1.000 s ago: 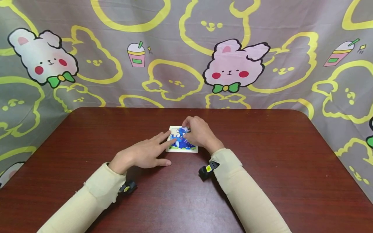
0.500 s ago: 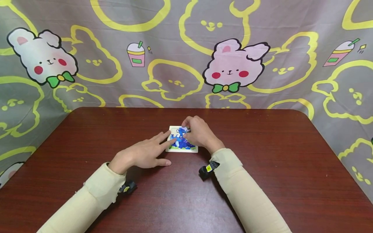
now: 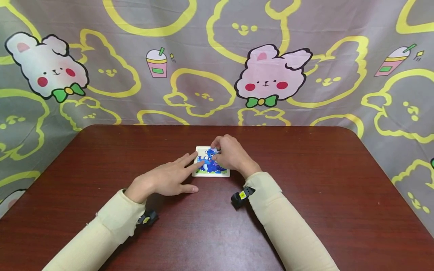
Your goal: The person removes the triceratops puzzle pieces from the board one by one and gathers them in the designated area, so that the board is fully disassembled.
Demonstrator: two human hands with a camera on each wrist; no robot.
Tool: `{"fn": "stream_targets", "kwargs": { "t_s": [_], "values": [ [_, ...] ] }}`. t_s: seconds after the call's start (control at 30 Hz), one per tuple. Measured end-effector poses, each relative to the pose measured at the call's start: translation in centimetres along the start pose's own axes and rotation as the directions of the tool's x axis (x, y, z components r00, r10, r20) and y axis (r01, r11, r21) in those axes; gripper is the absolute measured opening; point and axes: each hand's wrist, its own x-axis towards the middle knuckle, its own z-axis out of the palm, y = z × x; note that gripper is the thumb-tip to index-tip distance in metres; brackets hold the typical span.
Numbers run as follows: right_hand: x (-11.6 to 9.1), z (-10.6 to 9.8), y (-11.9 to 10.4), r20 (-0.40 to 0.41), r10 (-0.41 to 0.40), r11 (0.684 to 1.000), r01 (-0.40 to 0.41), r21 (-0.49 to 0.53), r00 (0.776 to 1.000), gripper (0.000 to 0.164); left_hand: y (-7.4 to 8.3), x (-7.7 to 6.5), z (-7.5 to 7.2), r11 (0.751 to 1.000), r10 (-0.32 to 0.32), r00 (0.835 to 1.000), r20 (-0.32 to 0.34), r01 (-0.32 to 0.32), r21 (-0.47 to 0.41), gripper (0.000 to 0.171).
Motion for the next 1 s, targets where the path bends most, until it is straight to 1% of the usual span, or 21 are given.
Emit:
{"fn": "stream_targets", "kwargs": {
  "t_s": [0.27,0.4,0.73,1.0],
  "values": [
    [0.13,-0.02,-0.08,-0.006,-0.023,0.999,0.022,-0.024,1.000,0.028,-0.11,-0.11,0.03,1.000,0.011,1.000,-0.006,-0.011,-0.002,0.083],
    [0.17,-0.09,-0.07,-0.005,-0.014,0.999,0.014,-0.032,1.000,0.028,-0.15,-0.07,0.06,1.000,0.013,1.000,-0.007,-0.013,-0.002,0.083],
    [0.06,-0.34,-0.03,-0.020,-0.005,1.000,0.004,-0.020,1.000,0.024,-0.12,-0.06,0.09,1.000,0.011,1.000,-0.009,-0.011,-0.008,0.083],
    [-0.14,-0.97,0.05,-0.022,0.006,1.000,-0.006,0.016,1.000,0.024,-0.10,0.00,0.09,1.000,0.003,1.000,-0.009,-0.003,-0.007,0.082]
  ]
}}
